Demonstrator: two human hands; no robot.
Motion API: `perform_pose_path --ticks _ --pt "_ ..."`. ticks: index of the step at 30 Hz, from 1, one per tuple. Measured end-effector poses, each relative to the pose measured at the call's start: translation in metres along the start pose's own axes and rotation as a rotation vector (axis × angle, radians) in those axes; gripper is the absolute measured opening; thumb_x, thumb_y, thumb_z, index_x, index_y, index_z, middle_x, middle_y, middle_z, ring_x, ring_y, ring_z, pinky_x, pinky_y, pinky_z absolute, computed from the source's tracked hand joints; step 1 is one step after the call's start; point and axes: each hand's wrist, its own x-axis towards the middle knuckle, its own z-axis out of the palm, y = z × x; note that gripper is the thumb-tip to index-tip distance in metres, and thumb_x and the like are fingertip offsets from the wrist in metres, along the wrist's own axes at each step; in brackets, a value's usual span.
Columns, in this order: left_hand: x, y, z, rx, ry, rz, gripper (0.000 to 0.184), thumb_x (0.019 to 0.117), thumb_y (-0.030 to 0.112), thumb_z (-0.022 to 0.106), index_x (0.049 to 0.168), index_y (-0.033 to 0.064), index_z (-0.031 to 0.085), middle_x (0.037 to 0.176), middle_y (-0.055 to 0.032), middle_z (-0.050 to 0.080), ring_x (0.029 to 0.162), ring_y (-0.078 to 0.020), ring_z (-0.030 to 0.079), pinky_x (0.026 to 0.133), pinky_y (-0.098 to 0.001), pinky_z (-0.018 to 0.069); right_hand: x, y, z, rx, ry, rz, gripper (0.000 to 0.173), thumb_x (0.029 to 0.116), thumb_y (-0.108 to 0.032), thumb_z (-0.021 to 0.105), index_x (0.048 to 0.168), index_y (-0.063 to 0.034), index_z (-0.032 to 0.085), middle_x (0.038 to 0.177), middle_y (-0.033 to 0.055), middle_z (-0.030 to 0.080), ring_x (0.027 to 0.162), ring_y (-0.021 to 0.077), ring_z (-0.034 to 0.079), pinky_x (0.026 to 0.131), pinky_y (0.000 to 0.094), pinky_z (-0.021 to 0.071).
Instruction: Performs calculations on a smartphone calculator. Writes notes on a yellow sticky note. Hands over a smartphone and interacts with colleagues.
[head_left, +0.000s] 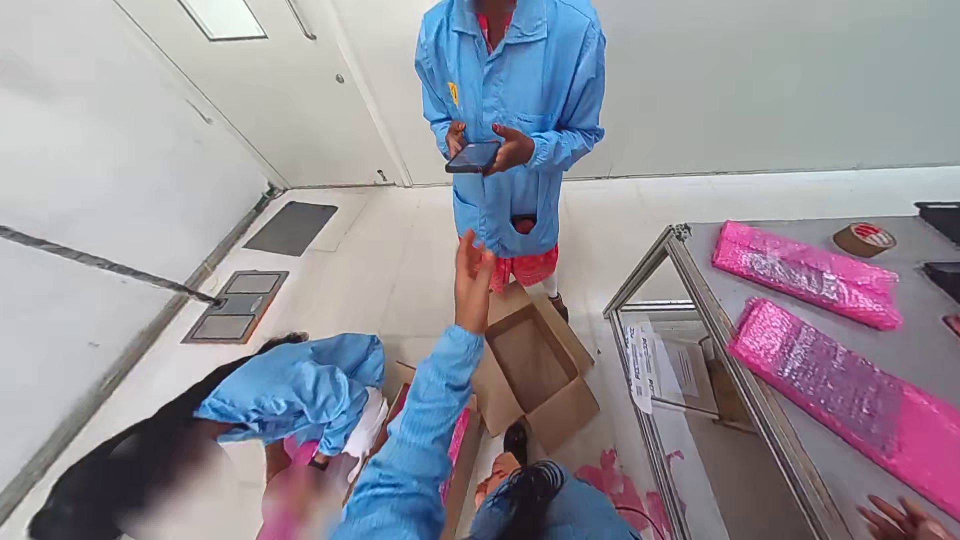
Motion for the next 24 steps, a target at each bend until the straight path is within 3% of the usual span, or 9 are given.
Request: perform_pose_path --ticks 4,8,13,18,21,24 --pt "0.087 -0.005 0.003 -0.014 0.195 0.126 0.093 0.0917 0.024 0.070 0.160 -0.0008 0.012 0.164 -0.0267 0.020 0.148 -0.0323 0.034 0.116 -0.0425 0.0389 -0.052 -0.032 0.083 0.027 -0.237 -0.196 0.037 0.1085 -0.020 0.031 0.123 0.0083 0.051 0.097 -0.0049 0.068 0.072 -0.0026 0.066 0.067 0.0185 0.0575" --pt "0.122 -0.027 0.021 0.036 0.297 0.199 0.115 0.0807 0.031 0.082 0.160 -0.0036 0.006 0.164 -0.0306 0.014 0.150 -0.0366 0.027 0.117 -0.0488 0.0350 -0.093 -0.064 0.142 -0.008 -0.370 -0.262 0.032 0.1064 -0.015 0.034 0.116 0.0083 0.055 0.099 -0.0054 0.071 0.075 -0.0040 0.067 0.068 0.0178 0.0582" --pt "0.145 -0.039 0.039 0.029 0.427 0.337 0.120 0.0752 0.031 0.084 0.157 -0.0088 0.006 0.159 -0.0369 0.018 0.148 -0.0404 0.028 0.117 -0.0504 0.0327 -0.104 -0.074 0.170 -0.079 -0.403 -0.252 0.033 0.1058 -0.015 0.035 0.117 0.0083 0.057 0.101 -0.0035 0.071 0.077 -0.0040 0.068 0.070 0.0171 0.0578" --pt "0.165 -0.047 0.039 0.088 0.507 0.500 0.114 0.0767 0.044 0.081 0.151 -0.0156 0.017 0.149 -0.0413 0.032 0.140 -0.0389 0.041 0.110 -0.0477 0.0421 -0.110 -0.078 0.186 -0.135 -0.377 -0.225 0.034 0.1058 -0.015 0.036 0.117 0.0104 0.056 0.100 -0.0021 0.071 0.077 -0.0048 0.067 0.070 0.0164 0.0575" --pt "0.163 -0.036 0.040 0.035 0.428 0.409 0.119 0.0746 0.029 0.085 0.151 -0.0174 0.008 0.155 -0.0334 0.029 0.141 -0.0265 0.042 0.115 -0.0351 0.0402 -0.115 -0.079 0.193 -0.187 -0.378 -0.187 0.037 0.1058 -0.017 0.037 0.117 0.0116 0.058 0.101 0.0020 0.071 0.077 -0.0032 0.067 0.071 0.0173 0.0574" --pt "0.160 -0.019 0.046 0.012 0.437 0.331 0.115 0.0747 0.023 0.083 0.149 -0.0222 0.009 0.153 -0.0353 0.029 0.139 -0.0247 0.043 0.113 -0.0305 0.0394 -0.118 -0.079 0.200 -0.218 -0.384 -0.157 0.036 0.1058 -0.017 0.038 0.118 0.0103 0.058 0.101 0.0022 0.071 0.078 -0.0027 0.067 0.071 0.0175 0.0574"
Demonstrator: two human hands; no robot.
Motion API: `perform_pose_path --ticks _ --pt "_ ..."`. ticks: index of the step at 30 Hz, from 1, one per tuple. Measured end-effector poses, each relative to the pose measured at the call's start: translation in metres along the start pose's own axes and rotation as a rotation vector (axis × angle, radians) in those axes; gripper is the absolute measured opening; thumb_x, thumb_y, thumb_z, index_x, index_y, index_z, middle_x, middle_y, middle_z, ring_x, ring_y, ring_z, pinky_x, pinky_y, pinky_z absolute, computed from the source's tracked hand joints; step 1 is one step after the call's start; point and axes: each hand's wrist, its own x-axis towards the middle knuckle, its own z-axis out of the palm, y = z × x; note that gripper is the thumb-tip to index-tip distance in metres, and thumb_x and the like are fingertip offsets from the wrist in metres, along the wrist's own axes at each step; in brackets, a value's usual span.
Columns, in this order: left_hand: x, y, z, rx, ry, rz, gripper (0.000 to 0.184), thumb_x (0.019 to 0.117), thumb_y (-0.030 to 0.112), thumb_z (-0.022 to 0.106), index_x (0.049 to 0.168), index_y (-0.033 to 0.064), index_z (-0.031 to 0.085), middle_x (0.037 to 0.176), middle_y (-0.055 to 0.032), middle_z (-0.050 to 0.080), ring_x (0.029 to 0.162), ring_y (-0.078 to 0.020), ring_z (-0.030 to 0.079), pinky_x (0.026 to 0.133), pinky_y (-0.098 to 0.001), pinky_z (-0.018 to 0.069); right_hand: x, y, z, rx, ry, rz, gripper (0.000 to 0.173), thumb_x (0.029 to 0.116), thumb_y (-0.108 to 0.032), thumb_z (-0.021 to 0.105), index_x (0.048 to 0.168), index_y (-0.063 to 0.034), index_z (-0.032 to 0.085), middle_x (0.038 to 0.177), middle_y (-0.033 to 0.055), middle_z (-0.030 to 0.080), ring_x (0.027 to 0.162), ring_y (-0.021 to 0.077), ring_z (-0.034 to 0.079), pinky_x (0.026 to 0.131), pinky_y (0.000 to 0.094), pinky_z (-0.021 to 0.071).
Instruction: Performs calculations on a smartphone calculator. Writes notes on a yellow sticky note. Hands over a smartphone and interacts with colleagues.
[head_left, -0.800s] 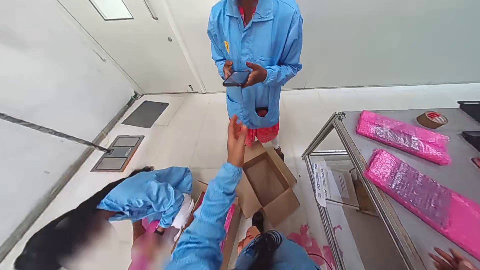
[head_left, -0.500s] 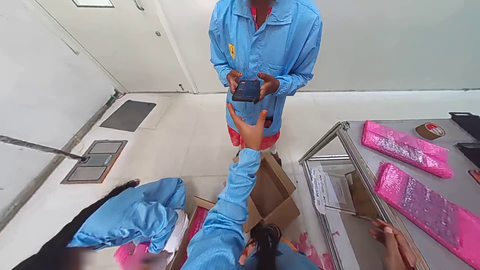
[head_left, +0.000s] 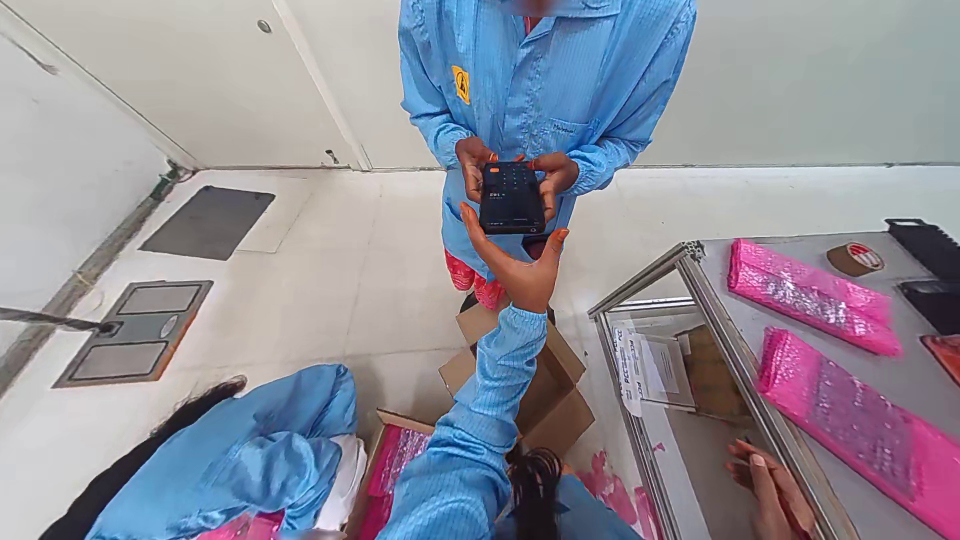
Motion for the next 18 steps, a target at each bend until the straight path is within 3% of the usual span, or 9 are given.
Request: perform_pose_path --ticks 4,7,11,18 --pt "0.000 -0.006 0.001 0.014 0.033 -0.019 0.099 0.0822 0.019 0.076 0.147 -0.0238 0.014 0.151 -0.0351 0.033 0.139 -0.0240 0.045 0.114 -0.0298 0.0400 0.002 0.000 0.005 -0.057 -0.029 -0.012 0.037 0.1061 -0.016 0.038 0.118 0.0118 0.059 0.100 0.0046 0.071 0.078 -0.0021 0.067 0.071 0.0180 0.0572" --pt "-0.002 -0.022 0.002 0.016 0.062 0.019 0.096 0.0826 0.021 0.075 0.146 -0.0239 0.018 0.149 -0.0346 0.036 0.138 -0.0236 0.046 0.113 -0.0297 0.0408 0.004 0.002 0.007 -0.083 -0.040 -0.025 0.037 0.1057 -0.016 0.040 0.118 0.0120 0.060 0.101 0.0065 0.072 0.079 -0.0013 0.068 0.071 0.0184 0.0578" --pt "-0.003 -0.068 0.008 0.020 0.148 0.312 0.088 0.0877 0.029 0.075 0.143 -0.0212 0.028 0.142 -0.0397 0.041 0.135 -0.0300 0.049 0.111 -0.0347 0.0410 0.011 0.003 0.009 -0.105 -0.060 -0.010 0.037 0.1057 -0.015 0.039 0.119 0.0114 0.060 0.101 0.0062 0.072 0.080 -0.0017 0.068 0.073 0.0177 0.0573" --pt "-0.006 -0.079 0.008 0.063 0.118 0.311 0.089 0.0871 0.031 0.075 0.143 -0.0219 0.029 0.141 -0.0410 0.042 0.134 -0.0314 0.050 0.112 -0.0358 0.0412 0.021 0.003 0.013 -0.096 -0.071 -0.025 0.036 0.1053 -0.016 0.039 0.117 0.0096 0.062 0.100 0.0050 0.073 0.079 -0.0017 0.068 0.072 0.0171 0.0570"
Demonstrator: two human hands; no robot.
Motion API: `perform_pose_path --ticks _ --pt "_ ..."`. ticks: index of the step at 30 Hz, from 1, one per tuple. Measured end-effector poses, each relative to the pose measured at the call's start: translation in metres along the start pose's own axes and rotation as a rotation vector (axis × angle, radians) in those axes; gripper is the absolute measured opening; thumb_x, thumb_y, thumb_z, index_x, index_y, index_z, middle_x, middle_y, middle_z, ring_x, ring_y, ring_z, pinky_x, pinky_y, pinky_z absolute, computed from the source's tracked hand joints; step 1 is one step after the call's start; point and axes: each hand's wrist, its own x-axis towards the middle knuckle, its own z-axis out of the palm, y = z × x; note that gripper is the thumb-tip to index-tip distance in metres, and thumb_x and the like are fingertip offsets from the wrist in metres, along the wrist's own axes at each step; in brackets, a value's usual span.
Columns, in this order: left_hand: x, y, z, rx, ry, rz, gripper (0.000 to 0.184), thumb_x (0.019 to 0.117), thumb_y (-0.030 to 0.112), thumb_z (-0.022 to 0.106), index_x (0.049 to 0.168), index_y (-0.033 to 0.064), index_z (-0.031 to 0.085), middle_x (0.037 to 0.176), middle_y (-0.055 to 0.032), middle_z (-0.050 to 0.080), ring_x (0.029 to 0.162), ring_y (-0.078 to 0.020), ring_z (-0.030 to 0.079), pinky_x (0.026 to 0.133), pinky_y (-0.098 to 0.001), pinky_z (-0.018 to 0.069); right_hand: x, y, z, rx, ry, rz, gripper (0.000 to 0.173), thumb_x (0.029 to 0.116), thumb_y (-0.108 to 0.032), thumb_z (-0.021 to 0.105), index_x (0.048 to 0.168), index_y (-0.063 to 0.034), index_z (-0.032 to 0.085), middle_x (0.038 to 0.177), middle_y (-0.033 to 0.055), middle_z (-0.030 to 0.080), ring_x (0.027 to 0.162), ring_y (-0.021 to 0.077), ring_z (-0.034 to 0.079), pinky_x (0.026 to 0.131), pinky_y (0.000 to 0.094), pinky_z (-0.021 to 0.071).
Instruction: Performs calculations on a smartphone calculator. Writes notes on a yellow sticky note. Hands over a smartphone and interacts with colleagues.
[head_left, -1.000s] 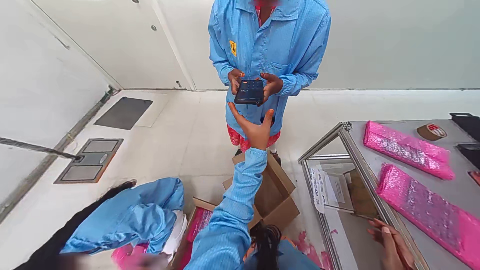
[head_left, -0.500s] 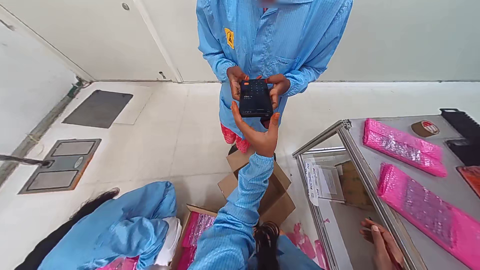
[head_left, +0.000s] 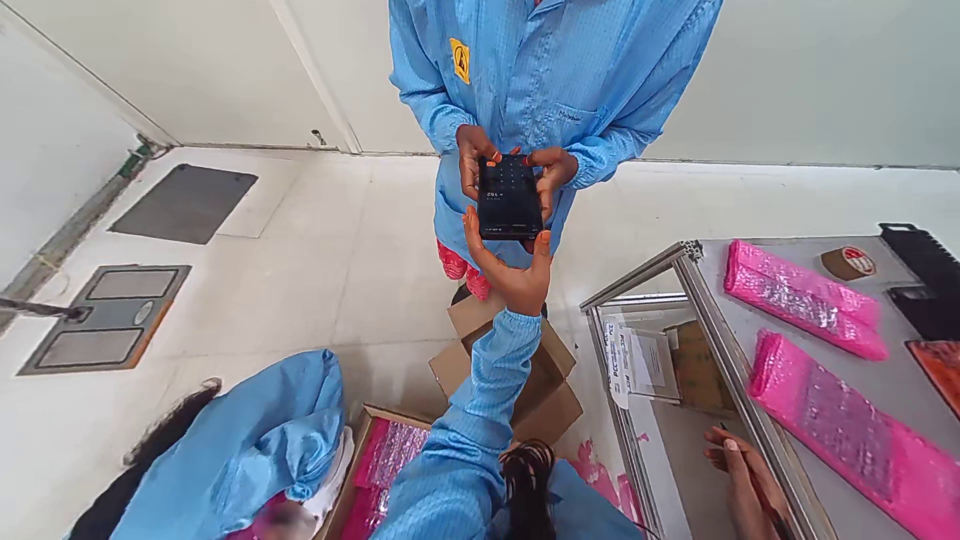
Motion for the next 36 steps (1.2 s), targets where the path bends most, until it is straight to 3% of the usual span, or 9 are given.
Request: perform_pose_path --ticks 5,8,10,13,17,22,27,33,36 --pt "0.000 0.012 -0.010 -0.042 -0.100 -0.075 0.098 0.0832 0.025 0.079 0.149 -0.0184 0.020 0.152 -0.0370 0.032 0.143 -0.0324 0.039 0.117 -0.0391 0.0356 0.006 -0.003 -0.002 0.091 0.044 -0.075 0.041 0.1055 -0.024 0.042 0.109 0.0095 0.066 0.096 0.0030 0.073 0.079 -0.0009 0.068 0.075 0.0187 0.0581" --pt "-0.012 0.029 -0.041 0.007 -0.208 0.030 0.105 0.0870 0.032 0.077 0.151 -0.0195 0.012 0.157 -0.0430 0.016 0.146 -0.0411 0.029 0.114 -0.0467 0.0358 0.006 -0.006 -0.034 0.282 0.239 0.027 0.051 0.1103 -0.029 0.023 0.099 -0.0055 0.066 0.083 -0.0098 0.073 0.076 0.0010 0.069 0.074 0.0236 0.0597" --pt "-0.029 0.035 -0.069 0.109 -0.288 0.122 0.102 0.0913 0.040 0.072 0.152 -0.0190 0.016 0.155 -0.0464 0.014 0.148 -0.0458 0.025 0.114 -0.0517 0.0342 0.016 -0.003 -0.083 0.431 0.490 0.142 0.065 0.1114 -0.039 0.006 0.104 -0.0069 0.063 0.080 -0.0065 0.070 0.072 0.0051 0.067 0.070 0.0270 0.0579" --pt "-0.079 0.056 -0.112 0.244 -0.483 0.098 0.092 0.0947 0.045 0.067 0.151 -0.0170 0.029 0.153 -0.0482 0.019 0.149 -0.0481 0.023 0.117 -0.0533 0.0303 0.004 0.019 -0.188 0.537 0.834 0.220 0.072 0.1089 -0.048 -0.002 0.125 -0.0142 0.059 0.093 -0.0052 0.070 0.075 0.0072 0.065 0.065 0.0271 0.0540" --pt "-0.162 0.103 -0.158 0.106 -0.905 -0.068 0.087 0.0960 0.037 0.068 0.154 -0.0111 0.024 0.154 -0.0466 0.017 0.149 -0.0475 0.022 0.114 -0.0515 0.0345 -0.033 0.066 -0.289 0.454 1.074 0.330 0.049 0.1126 -0.035 0.018 0.123 -0.0127 0.059 0.090 -0.0037 0.070 0.072 0.0064 0.063 0.062 0.0236 0.0491" --pt "-0.248 0.174 -0.167 -0.088 -1.279 -0.340 0.074 0.0967 0.034 0.066 0.144 -0.0142 0.035 0.155 -0.0383 0.023 0.141 -0.0311 0.041 0.103 -0.0349 0.0499 -0.068 0.162 -0.326 0.182 0.832 0.314 0.030 0.1093 -0.019 0.040 0.117 -0.0013 0.062 0.089 -0.0015 0.067 0.074 0.0049 0.063 0.068 0.0238 0.0544" --pt "-0.324 0.253 -0.151 -0.028 -1.449 -0.284 0.064 0.0967 0.034 0.065 0.138 -0.0116 0.048 0.154 -0.0378 0.028 0.134 -0.0282 0.048 0.100 -0.0332 0.0504 -0.081 0.250 -0.329 0.052 0.383 0.164 0.024 0.0968 -0.010 0.057 0.113 0.0059 0.065 0.090 0.0034 0.070 0.074 0.0050 0.065 0.070 0.0267 0.0578" --pt "-0.446 0.326 -0.127 -0.081 -1.926 -0.116 0.057 0.0986 0.048 0.055 0.133 0.0033 0.064 0.148 -0.0304 0.048 0.135 -0.0458 0.048 0.108 -0.0634 0.0387 -0.077 0.301 -0.328 0.006 0.107 0.081 0.025 0.0865 -0.007 0.067 0.104 0.0111 0.066 0.087 0.0155 0.071 0.070 0.0118 0.067 0.067 0.0288 0.0572" --pt "-0.520 0.346 -0.111 -0.154 -2.159 0.028 0.052 0.1005 0.041 0.053 0.142 0.0103 0.059 0.156 -0.0216 0.043 0.146 -0.0438 0.036 0.112 -0.0654 0.0345 -0.076 0.324 -0.322 0.007 0.080 -0.023 0.021 0.0839 -0.008 0.068 0.095 0.0101 0.068 0.078 0.0156 0.070 0.063 0.0112 0.064 0.061 0.0270 0.0543"
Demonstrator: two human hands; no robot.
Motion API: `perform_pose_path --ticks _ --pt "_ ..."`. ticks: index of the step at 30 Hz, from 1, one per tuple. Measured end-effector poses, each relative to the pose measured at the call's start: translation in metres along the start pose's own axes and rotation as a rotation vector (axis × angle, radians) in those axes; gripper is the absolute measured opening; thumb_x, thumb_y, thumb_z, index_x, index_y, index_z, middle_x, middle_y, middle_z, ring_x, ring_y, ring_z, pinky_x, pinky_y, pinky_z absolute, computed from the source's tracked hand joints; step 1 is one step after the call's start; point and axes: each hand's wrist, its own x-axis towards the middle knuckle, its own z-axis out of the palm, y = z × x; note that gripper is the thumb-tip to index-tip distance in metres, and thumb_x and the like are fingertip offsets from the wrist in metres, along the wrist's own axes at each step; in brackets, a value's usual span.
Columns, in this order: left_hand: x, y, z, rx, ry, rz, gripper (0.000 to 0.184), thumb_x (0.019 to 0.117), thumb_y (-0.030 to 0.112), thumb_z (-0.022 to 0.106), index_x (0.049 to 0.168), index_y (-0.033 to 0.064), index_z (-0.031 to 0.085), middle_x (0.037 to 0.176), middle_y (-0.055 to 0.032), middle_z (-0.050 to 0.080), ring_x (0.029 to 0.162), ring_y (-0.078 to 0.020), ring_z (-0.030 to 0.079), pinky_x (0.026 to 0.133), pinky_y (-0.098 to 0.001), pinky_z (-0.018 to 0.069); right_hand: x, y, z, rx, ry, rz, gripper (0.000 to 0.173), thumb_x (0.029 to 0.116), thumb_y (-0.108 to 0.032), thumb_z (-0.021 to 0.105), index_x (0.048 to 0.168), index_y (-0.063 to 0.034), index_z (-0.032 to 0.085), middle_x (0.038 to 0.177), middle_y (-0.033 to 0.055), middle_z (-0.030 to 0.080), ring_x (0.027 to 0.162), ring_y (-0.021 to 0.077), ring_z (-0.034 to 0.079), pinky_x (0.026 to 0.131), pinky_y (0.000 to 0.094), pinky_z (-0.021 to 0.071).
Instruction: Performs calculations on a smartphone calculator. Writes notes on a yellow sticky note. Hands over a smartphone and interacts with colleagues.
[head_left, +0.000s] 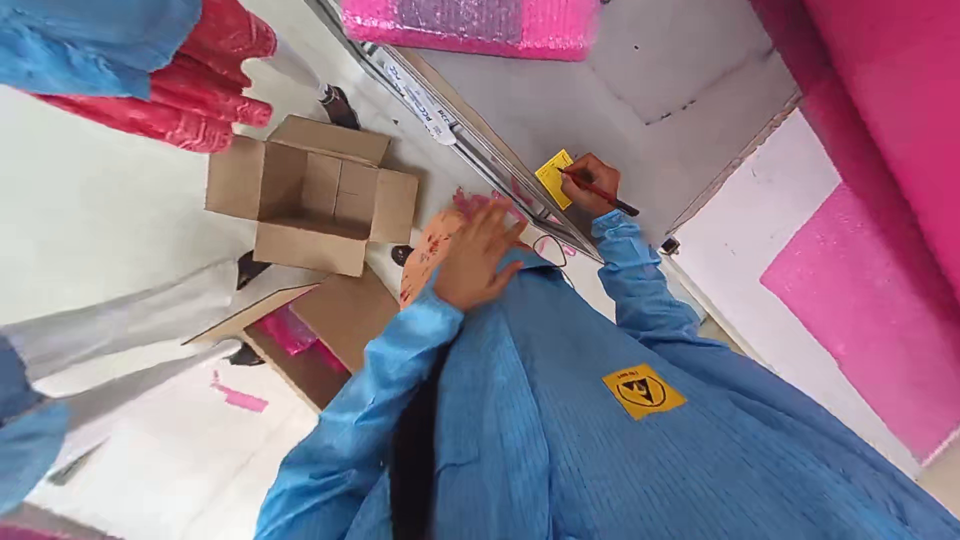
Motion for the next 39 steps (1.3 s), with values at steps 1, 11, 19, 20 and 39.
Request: perform_pose_path --ticks 1,11,19,20,39 --pt "0.016 0.001 0.017 0.020 -0.063 0.005 0.052 0.1006 0.039 0.054 0.144 0.0111 0.057 0.159 -0.0196 0.039 0.149 -0.0424 0.032 0.113 -0.0644 0.0322 -0.002 0.007 0.002 0.008 -0.003 -0.016 0.021 0.0835 -0.007 0.067 0.094 0.0101 0.068 0.078 0.0158 0.069 0.062 0.0115 0.063 0.060 0.0269 0.0534" --pt "0.080 -0.012 0.077 0.307 -0.189 -0.136 0.056 0.1004 0.033 0.056 0.154 0.0250 0.046 0.167 -0.0119 0.026 0.156 -0.0369 0.016 0.119 -0.0679 0.0136 -0.004 0.014 0.008 0.062 0.030 -0.036 0.017 0.0840 -0.004 0.069 0.093 0.0096 0.069 0.075 0.0151 0.069 0.060 0.0093 0.062 0.058 0.0224 0.0528" --pt "0.077 -0.012 0.081 0.356 -0.142 -0.128 0.054 0.0999 0.032 0.056 0.153 0.0267 0.048 0.166 -0.0118 0.030 0.155 -0.0382 0.019 0.117 -0.0703 0.0136 -0.007 0.016 0.011 -0.036 0.074 -0.036 0.017 0.0844 -0.005 0.069 0.093 0.0091 0.069 0.074 0.0166 0.069 0.059 0.0143 0.063 0.058 0.0259 0.0533" --pt "0.077 -0.012 0.081 0.356 -0.143 -0.127 0.054 0.1001 0.032 0.056 0.153 0.0271 0.047 0.166 -0.0115 0.030 0.155 -0.0385 0.020 0.117 -0.0703 0.0137 -0.007 0.016 0.012 -0.046 0.098 -0.026 0.017 0.0839 -0.005 0.069 0.093 0.0094 0.069 0.074 0.0170 0.068 0.059 0.0150 0.063 0.057 0.0266 0.0531" --pt "0.075 -0.017 0.080 0.346 -0.155 -0.116 0.055 0.1000 0.031 0.056 0.154 0.0296 0.045 0.167 -0.0103 0.029 0.155 -0.0390 0.020 0.116 -0.0717 0.0134 -0.006 0.017 0.013 0.070 0.083 -0.090 0.015 0.0815 -0.004 0.070 0.088 0.0096 0.069 0.071 0.0131 0.068 0.057 0.0052 0.060 0.056 0.0179 0.0503"
